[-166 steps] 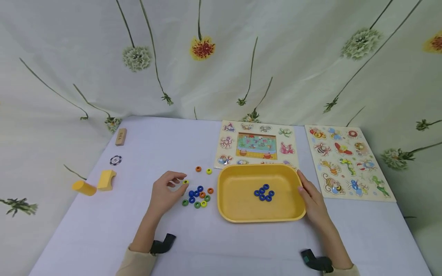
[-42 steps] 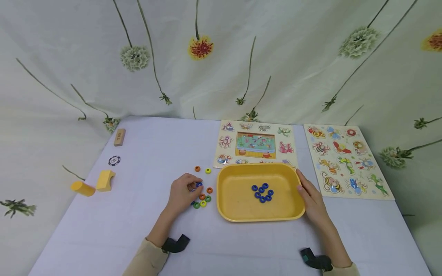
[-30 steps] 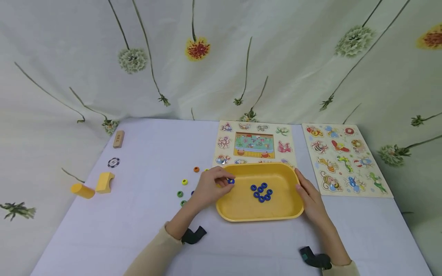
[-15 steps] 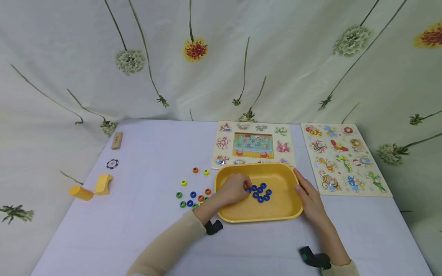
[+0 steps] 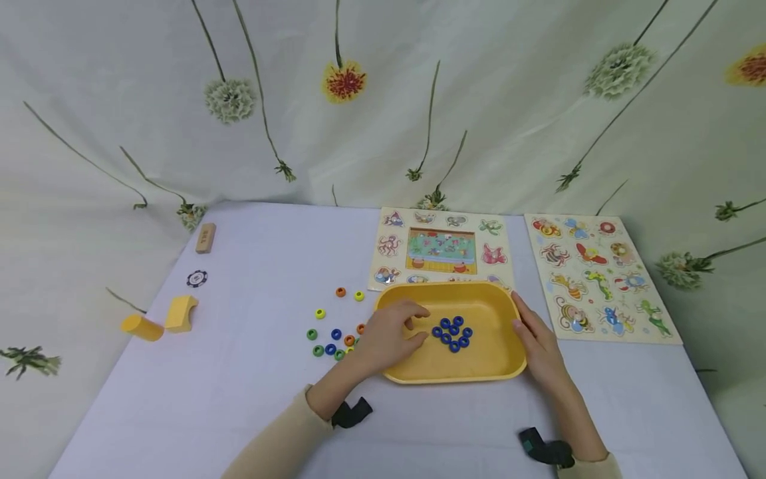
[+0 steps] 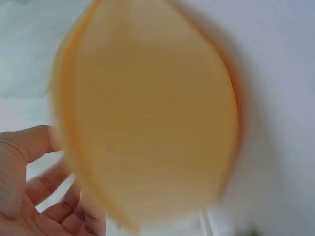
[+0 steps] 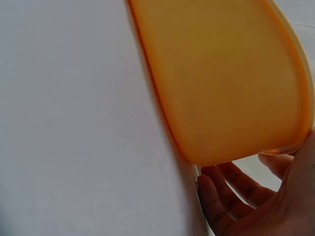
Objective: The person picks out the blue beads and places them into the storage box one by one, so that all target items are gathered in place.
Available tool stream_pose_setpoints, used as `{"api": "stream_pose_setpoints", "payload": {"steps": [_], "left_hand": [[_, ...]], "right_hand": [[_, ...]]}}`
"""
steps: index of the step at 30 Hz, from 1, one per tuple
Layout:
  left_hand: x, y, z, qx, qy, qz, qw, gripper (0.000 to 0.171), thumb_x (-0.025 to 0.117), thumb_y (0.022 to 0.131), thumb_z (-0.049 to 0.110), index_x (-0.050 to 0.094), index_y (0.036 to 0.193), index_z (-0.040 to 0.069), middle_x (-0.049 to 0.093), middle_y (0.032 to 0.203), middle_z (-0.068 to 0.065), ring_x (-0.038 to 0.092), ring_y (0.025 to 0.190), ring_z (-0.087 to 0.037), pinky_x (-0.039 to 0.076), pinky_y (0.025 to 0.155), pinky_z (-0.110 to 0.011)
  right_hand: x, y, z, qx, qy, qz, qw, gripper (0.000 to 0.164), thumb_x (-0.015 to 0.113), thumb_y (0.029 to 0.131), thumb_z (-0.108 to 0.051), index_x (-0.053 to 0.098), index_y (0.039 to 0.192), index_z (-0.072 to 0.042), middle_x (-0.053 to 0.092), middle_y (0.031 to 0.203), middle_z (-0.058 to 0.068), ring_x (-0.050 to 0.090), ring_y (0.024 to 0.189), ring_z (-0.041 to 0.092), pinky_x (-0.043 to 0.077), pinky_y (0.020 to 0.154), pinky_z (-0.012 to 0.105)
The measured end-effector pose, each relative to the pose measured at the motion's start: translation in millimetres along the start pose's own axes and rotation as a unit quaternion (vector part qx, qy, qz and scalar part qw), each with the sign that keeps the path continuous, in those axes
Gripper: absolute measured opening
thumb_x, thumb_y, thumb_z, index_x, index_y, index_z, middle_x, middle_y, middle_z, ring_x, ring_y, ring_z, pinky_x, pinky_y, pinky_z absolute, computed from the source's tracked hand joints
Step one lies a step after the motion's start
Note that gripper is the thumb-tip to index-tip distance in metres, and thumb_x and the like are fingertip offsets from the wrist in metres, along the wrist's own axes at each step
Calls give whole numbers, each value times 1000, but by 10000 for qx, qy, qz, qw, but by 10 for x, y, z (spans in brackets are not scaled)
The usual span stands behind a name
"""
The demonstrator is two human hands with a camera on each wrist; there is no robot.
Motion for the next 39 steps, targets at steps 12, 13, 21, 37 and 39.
{"api": "stream_pose_setpoints", "payload": {"steps": [12,13,21,37,39], "left_hand": [[-815,-708,-1053,-581,-103,2140,9751,29,73,69,12,64,96,9,61,90,-4,52,76,-14,47,64,-32],[-809,-740,-1126,-628,-72,2164,9742,28,73,70,13,64,96,10,61,89,-4,52,76,-12,47,64,-31],[-667,-814,-1323,-624,-430,1981,9772,27,74,69,19,65,94,10,61,87,-1,50,75,-10,44,65,-26],[-412,-794,-1439,-1256,20,1254,9841,18,73,70,20,66,87,19,63,84,10,54,80,-6,45,72,-31],[-435,-782,-1420,-1162,-21,1348,9840,17,73,71,19,67,87,19,63,83,9,54,79,-6,45,71,-29]], "right_hand": [[-4,21,13,57,71,5,10000,45,37,95,-29,28,139,-26,28,143,-5,26,132,20,25,104,36],[-2,20,15,50,73,4,10000,45,37,95,-29,28,139,-27,29,143,-5,26,132,20,25,105,30],[15,-1,23,-61,132,31,9999,44,38,95,-26,29,138,-31,31,142,-5,28,131,19,20,93,2],[3,-8,20,-134,134,52,9998,44,38,95,-26,29,137,-32,30,142,-5,28,131,19,20,93,2],[4,-5,16,-139,152,30,9998,44,38,95,-26,29,138,-32,30,143,-4,27,131,20,20,93,1]]}}
Point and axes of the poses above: each hand's wrist, its own y-axis towards the middle knuckle, its own x-axis out of the palm, z = x × y, the point moved 7 cm from there along y, towards the middle knuckle
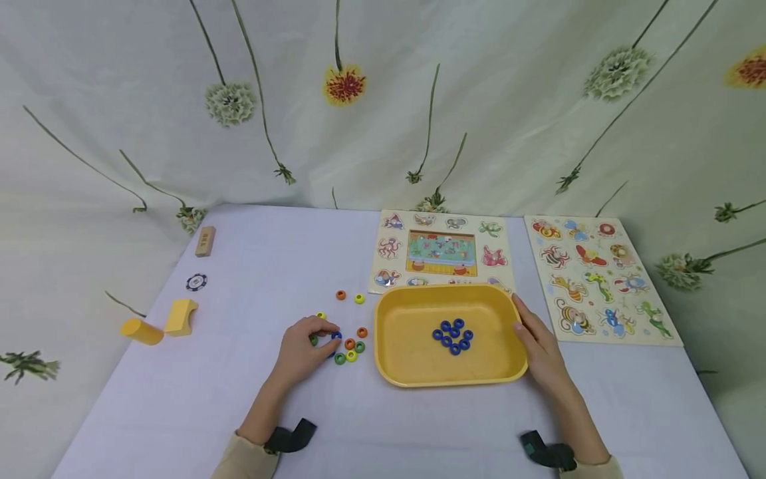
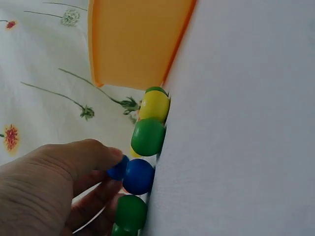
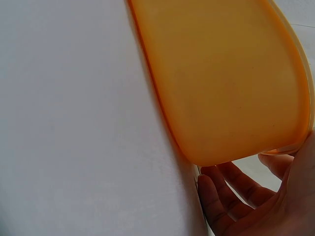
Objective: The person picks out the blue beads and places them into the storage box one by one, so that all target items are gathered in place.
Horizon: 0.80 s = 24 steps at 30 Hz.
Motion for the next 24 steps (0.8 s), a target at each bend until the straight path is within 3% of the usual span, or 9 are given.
{"api": "stream_pose_setpoints", "payload": {"steps": [3,6,11,16,24], "left_hand": [[-61,48,134,192,-249,275,9991,19,73,71,14,67,89,15,61,84,8,55,77,-5,47,69,-26],[-99,149,400,504,-770,412,9949,21,72,70,10,67,90,11,60,85,6,57,76,-8,50,69,-27],[48,349,927,956,-1499,-205,9838,19,70,73,10,67,91,8,59,87,4,57,75,-9,52,68,-30],[367,493,1277,1031,-1160,-865,9841,17,69,73,13,67,90,9,57,84,6,53,73,-7,50,67,-24],[922,650,1444,785,-316,-1785,9803,16,66,72,15,69,88,10,59,77,6,52,66,-3,44,59,-15]], "right_hand": [[-2,1,5,33,10,-8,10000,44,38,95,-26,29,137,-32,30,143,-4,27,131,20,20,92,1],[-6,5,14,63,6,2,10000,44,38,95,-26,29,137,-32,30,143,-5,27,131,19,20,92,1],[5,15,24,67,44,-28,10000,44,38,95,-26,29,138,-30,29,143,-6,26,132,19,19,93,2],[15,17,26,105,33,-43,9999,44,38,95,-28,28,138,-30,29,143,-7,26,132,18,20,93,2],[3,17,23,92,-53,-23,9999,44,38,95,-27,28,137,-33,31,142,-5,28,131,18,21,94,4]]}}
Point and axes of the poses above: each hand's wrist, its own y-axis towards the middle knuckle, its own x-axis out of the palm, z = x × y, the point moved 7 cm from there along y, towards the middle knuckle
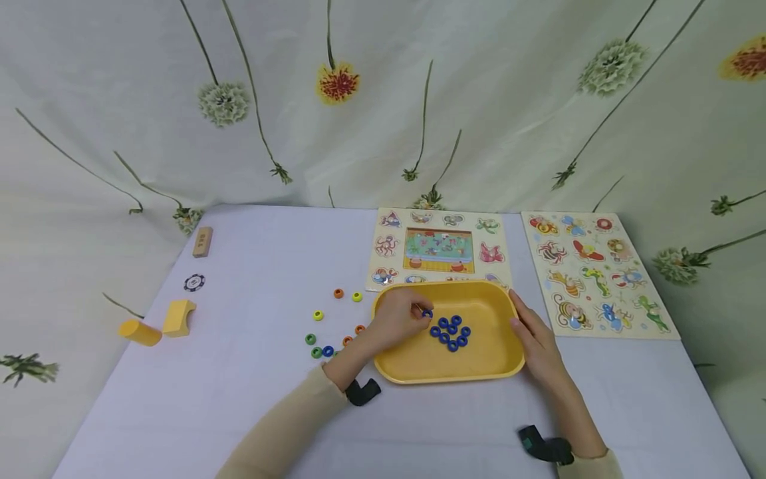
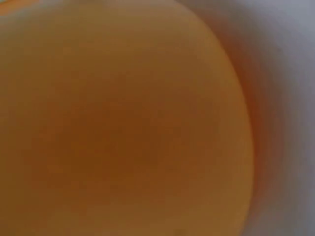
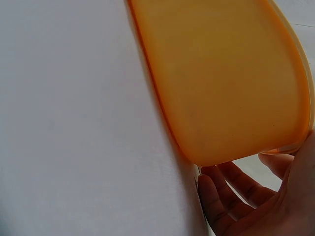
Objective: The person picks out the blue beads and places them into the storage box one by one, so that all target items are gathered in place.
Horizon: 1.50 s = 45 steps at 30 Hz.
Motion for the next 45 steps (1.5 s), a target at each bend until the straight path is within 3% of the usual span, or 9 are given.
{"api": "stream_pose_setpoints", "payload": {"steps": [5,15,19,23,27,31,37,40,45], "left_hand": [[175,88,-30,-243,444,-396,9979,17,67,71,14,70,87,13,59,74,6,50,65,-4,40,58,-16],[286,62,-31,-373,193,-849,9955,27,67,75,15,66,101,9,64,86,2,53,70,-4,44,65,-15],[94,-59,26,-137,137,-340,9992,30,66,76,18,65,105,10,64,95,2,54,72,-5,43,64,-16],[-359,-338,8,123,-294,622,9976,27,67,76,18,65,102,12,63,92,2,54,73,-9,45,62,-19],[-890,-717,-233,-43,-425,1573,9866,28,70,75,18,65,102,15,62,94,1,54,76,-10,48,61,-26],[-1200,-1037,-604,-277,-249,2230,9741,31,71,73,19,64,103,16,62,97,-1,54,80,-12,48,63,-31],[-1154,-1330,-1176,-434,-143,2214,9741,37,72,73,26,63,107,18,59,100,1,51,87,-11,43,67,-26],[-1085,-1377,-1206,-633,-301,1942,9785,37,74,71,26,63,105,14,58,102,1,51,92,-14,43,74,-33],[-953,-1387,-1222,-967,-361,1513,9831,35,76,68,23,64,101,15,57,103,5,50,98,-13,42,82,-39]], "right_hand": [[8,-4,-7,3,-58,-44,10000,44,38,95,-28,28,138,-33,30,142,-6,28,131,18,22,98,8],[12,-19,-15,2,17,-5,10000,45,37,95,-28,28,139,-29,30,143,-6,27,131,19,20,91,1],[38,-19,-6,17,52,-40,10000,44,37,95,-28,28,139,-29,29,143,-5,27,131,19,20,91,0],[41,-21,-5,73,-15,-82,9999,44,37,95,-28,27,138,-32,29,143,-5,27,131,19,25,100,14],[-1,-18,-17,100,-42,-17,9999,44,37,95,-29,28,138,-31,29,143,-5,26,131,20,25,104,39],[-33,-13,-30,111,-13,18,9999,44,36,95,-31,28,138,-29,28,143,-6,25,132,20,24,103,44],[-30,-29,-32,94,2,15,10000,44,37,95,-28,28,139,-27,28,143,-6,25,132,19,23,104,19],[-17,-30,-40,49,56,7,10000,44,37,95,-27,29,139,-26,28,143,-6,25,132,18,20,95,3],[1,-20,-50,7,105,-3,9999,44,37,95,-26,29,139,-25,28,143,-5,25,132,18,19,92,0]]}}
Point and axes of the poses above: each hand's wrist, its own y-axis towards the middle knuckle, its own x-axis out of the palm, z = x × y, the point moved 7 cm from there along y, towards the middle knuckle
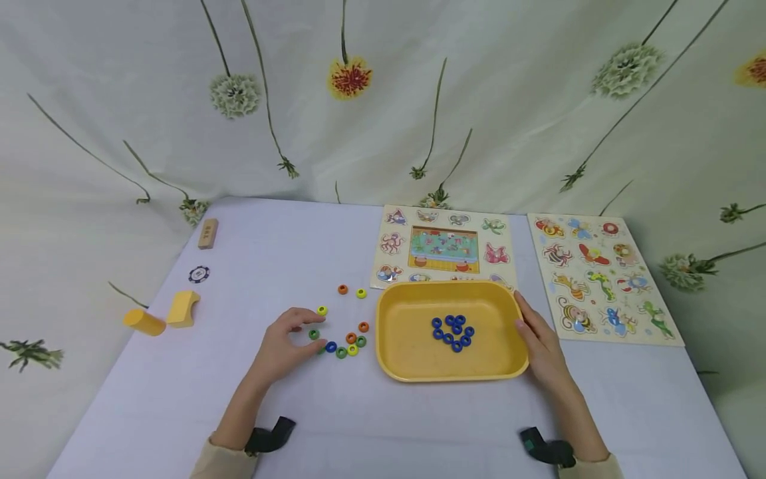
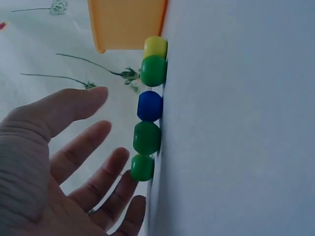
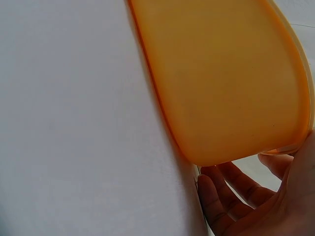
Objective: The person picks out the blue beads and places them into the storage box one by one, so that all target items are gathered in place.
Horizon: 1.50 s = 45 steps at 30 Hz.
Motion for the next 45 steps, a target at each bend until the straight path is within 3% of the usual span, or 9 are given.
{"api": "stream_pose_setpoints", "payload": {"steps": [7,19,24,29,32,34,37,41,45], "left_hand": [[201,-27,-84,250,447,-327,9982,30,78,64,23,67,92,25,55,101,10,43,96,-9,39,79,-34],[277,12,-83,509,538,-163,9971,21,78,65,20,69,83,21,52,95,9,39,92,-8,36,78,-34],[230,37,1,438,667,114,9967,19,77,66,19,70,84,20,55,93,9,42,91,-9,38,74,-33],[165,145,295,548,461,380,9967,23,75,69,16,68,90,16,61,88,9,51,83,-9,45,70,-30],[232,253,570,701,-94,107,9974,24,73,71,13,66,94,13,61,82,8,53,74,-8,47,66,-25],[343,325,774,824,-481,-228,9952,23,72,71,10,66,93,10,60,78,6,53,69,-9,48,63,-23],[584,419,1047,939,-648,-769,9905,21,71,72,8,65,93,9,59,77,4,53,66,-9,48,60,-22],[916,541,1257,888,-149,-1266,9879,18,70,73,9,66,90,10,58,77,3,52,64,-6,46,56,-18],[1184,652,1347,838,310,-1588,9833,16,69,72,10,67,88,9,59,74,4,52,61,-4,44,55,-16]], "right_hand": [[2,5,14,-11,-24,14,10000,44,36,95,-28,29,139,-25,28,143,-7,25,132,18,19,93,1],[-24,-2,9,-29,2,53,10000,45,37,95,-28,29,139,-23,28,143,-6,25,132,17,19,93,1],[-14,9,13,-106,25,14,9999,45,37,95,-27,29,139,-24,28,143,-6,25,132,17,19,93,1],[-4,21,25,-83,-37,-8,10000,44,36,95,-27,28,139,-28,28,143,-8,24,132,16,19,93,1],[-11,22,28,-82,-77,16,9999,44,36,95,-28,28,138,-29,28,143,-8,25,132,16,19,93,1],[-15,22,29,-90,-79,23,9999,44,36,95,-28,28,138,-29,28,143,-8,25,132,17,19,93,1],[-18,22,32,-60,-72,34,9999,44,36,95,-29,28,138,-30,28,143,-7,25,132,17,19,92,1],[-5,23,36,7,-114,-12,9999,44,36,95,-30,28,139,-29,28,143,-7,26,132,17,21,98,8],[4,16,33,35,-168,-38,9998,45,37,95,-30,28,139,-27,29,143,-6,26,132,18,25,104,31]]}}
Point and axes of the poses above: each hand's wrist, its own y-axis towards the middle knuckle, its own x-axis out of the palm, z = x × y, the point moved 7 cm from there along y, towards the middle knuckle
